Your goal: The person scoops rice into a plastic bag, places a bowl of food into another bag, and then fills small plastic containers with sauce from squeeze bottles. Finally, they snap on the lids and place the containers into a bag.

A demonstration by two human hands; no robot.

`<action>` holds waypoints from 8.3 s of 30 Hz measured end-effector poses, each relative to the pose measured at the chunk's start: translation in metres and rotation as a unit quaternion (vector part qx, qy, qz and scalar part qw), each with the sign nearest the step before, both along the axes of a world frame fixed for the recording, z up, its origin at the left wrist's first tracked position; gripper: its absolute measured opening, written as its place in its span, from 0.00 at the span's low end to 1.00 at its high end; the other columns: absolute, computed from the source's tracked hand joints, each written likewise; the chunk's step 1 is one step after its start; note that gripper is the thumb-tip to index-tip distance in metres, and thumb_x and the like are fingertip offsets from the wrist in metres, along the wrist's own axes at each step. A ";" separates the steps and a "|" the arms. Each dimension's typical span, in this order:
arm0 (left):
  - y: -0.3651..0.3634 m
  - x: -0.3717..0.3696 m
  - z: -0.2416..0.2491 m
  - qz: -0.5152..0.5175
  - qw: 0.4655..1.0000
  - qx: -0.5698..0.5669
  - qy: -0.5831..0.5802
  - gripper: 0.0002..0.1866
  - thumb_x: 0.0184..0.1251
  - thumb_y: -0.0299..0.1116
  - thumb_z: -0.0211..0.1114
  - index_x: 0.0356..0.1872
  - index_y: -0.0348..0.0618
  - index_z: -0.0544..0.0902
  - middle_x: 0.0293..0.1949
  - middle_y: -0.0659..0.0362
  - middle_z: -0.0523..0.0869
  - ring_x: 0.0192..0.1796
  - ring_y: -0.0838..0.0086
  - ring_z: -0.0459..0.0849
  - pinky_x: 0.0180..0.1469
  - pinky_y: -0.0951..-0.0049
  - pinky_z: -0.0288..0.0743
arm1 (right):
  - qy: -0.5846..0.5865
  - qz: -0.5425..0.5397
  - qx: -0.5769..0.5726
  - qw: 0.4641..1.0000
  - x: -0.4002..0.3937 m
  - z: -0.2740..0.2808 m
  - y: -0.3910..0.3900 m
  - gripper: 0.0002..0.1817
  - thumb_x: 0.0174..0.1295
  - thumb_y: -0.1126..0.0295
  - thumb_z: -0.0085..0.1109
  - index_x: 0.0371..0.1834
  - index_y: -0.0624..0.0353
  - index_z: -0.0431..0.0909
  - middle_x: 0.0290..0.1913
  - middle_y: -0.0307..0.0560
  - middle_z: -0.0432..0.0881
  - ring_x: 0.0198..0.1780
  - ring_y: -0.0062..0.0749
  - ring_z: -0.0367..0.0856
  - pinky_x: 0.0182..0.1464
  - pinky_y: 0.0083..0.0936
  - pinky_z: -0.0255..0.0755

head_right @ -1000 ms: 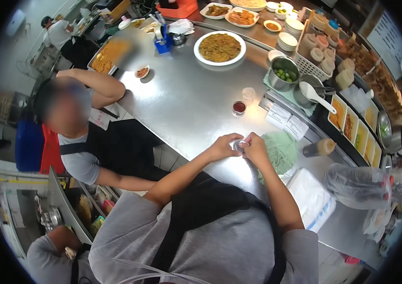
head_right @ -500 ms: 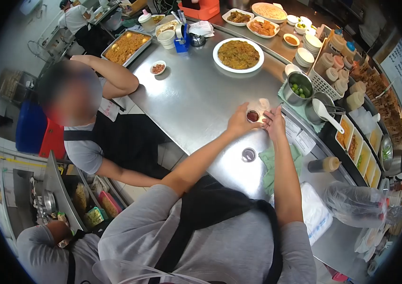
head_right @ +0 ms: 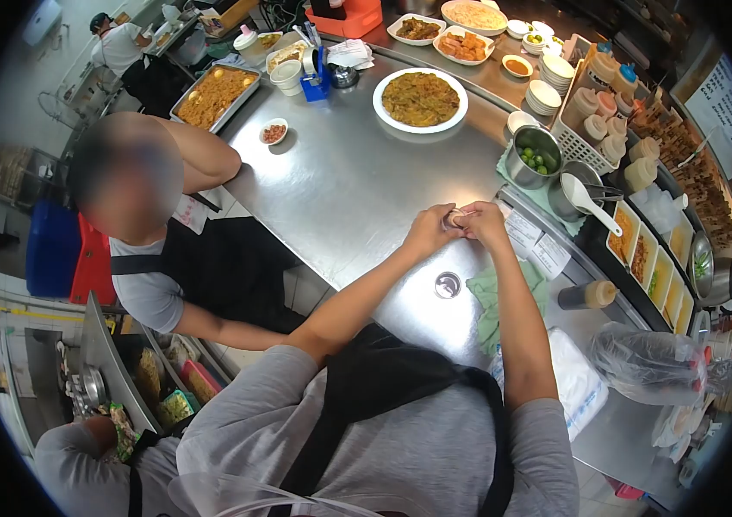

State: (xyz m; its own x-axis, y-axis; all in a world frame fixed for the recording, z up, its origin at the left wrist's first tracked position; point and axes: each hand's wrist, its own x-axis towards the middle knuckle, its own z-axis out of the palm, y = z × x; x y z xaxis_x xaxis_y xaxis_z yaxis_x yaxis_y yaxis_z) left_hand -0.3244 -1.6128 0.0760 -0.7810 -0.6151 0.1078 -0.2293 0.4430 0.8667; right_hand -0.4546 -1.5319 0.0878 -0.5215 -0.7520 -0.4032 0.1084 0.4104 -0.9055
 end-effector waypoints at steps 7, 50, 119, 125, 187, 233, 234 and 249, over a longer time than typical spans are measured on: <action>-0.001 0.000 0.024 -0.038 0.996 0.004 -0.076 0.29 0.40 0.32 0.72 0.48 0.32 0.76 0.41 0.42 0.80 0.45 0.54 0.80 0.47 0.64 0.72 | 0.094 0.096 0.155 0.979 -0.018 -0.009 -0.027 0.09 0.45 0.78 0.65 0.27 0.65 0.73 0.22 0.46 0.77 0.22 0.31 0.79 0.21 0.24 0.76; -0.221 0.151 0.021 0.450 0.797 -0.343 -0.212 0.16 0.48 0.36 0.64 0.41 0.48 0.79 0.46 0.54 0.74 0.51 0.59 0.68 0.51 0.58 0.59 | 0.341 0.085 -0.727 0.590 0.140 0.331 0.136 0.05 0.53 0.70 0.55 0.29 0.45 0.69 0.27 0.20 0.66 0.29 0.14 0.60 0.29 0.17 0.56; 0.089 0.049 0.214 -0.291 0.917 -0.079 0.261 0.16 0.60 0.24 0.55 0.50 0.39 0.76 0.49 0.51 0.76 0.45 0.65 0.76 0.45 0.66 0.73 | -0.491 -0.148 -0.274 0.814 0.124 0.099 0.088 0.19 0.63 0.62 0.45 0.54 0.59 0.66 0.52 0.55 0.70 0.49 0.35 0.73 0.51 0.29 0.69; 0.066 0.131 0.080 -0.126 0.922 -0.357 0.079 0.16 0.60 0.25 0.51 0.49 0.44 0.75 0.42 0.56 0.82 0.45 0.63 0.78 0.43 0.69 0.74 | -0.516 -0.071 -0.286 0.804 0.116 0.107 0.102 0.25 0.64 0.55 0.42 0.59 0.57 0.62 0.54 0.55 0.69 0.55 0.41 0.69 0.58 0.37 0.62; 0.124 0.163 0.183 -0.539 0.476 0.668 0.189 0.18 0.60 0.32 0.60 0.45 0.28 0.72 0.44 0.49 0.75 0.50 0.62 0.75 0.52 0.66 0.69 | 0.568 -0.081 -0.737 0.358 0.154 0.340 0.190 0.05 0.50 0.72 0.55 0.21 0.61 0.72 0.21 0.36 0.76 0.19 0.17 0.73 0.26 0.14 0.70; 0.129 0.129 0.241 -0.638 0.356 0.679 0.077 0.37 0.54 0.18 0.57 0.61 0.21 0.45 0.55 0.34 0.67 0.62 0.54 0.66 0.64 0.61 0.52 | 0.341 -0.353 -0.522 0.698 0.059 0.257 0.239 0.09 0.61 0.73 0.49 0.43 0.65 0.70 0.27 0.41 0.69 0.27 0.21 0.67 0.25 0.16 0.61; 0.123 0.104 0.283 -0.655 0.455 0.603 0.003 0.32 0.55 0.49 0.64 0.50 0.28 0.73 0.48 0.45 0.78 0.51 0.61 0.76 0.51 0.62 0.70 | 0.342 -0.354 -0.523 0.696 0.048 0.258 0.236 0.09 0.61 0.73 0.49 0.43 0.65 0.70 0.27 0.41 0.69 0.27 0.21 0.67 0.25 0.16 0.61; 0.104 0.092 0.242 -0.636 0.414 0.643 0.102 0.34 0.59 0.18 0.55 0.61 0.21 0.45 0.52 0.36 0.72 0.58 0.56 0.71 0.59 0.67 0.61 | 0.496 -0.375 0.289 0.728 -0.305 0.126 0.251 0.24 0.49 0.67 0.59 0.53 0.55 0.73 0.46 0.59 0.78 0.48 0.50 0.77 0.51 0.35 0.69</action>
State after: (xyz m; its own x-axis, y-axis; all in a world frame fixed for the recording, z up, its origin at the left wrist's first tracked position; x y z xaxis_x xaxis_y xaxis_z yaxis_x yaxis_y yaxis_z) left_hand -0.2328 -1.5092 0.3177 -0.6162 0.6297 0.4730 -0.3842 -0.7646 0.5174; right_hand -0.7596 -1.2808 0.2137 -0.9483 0.0391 0.3149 -0.0919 0.9160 -0.3905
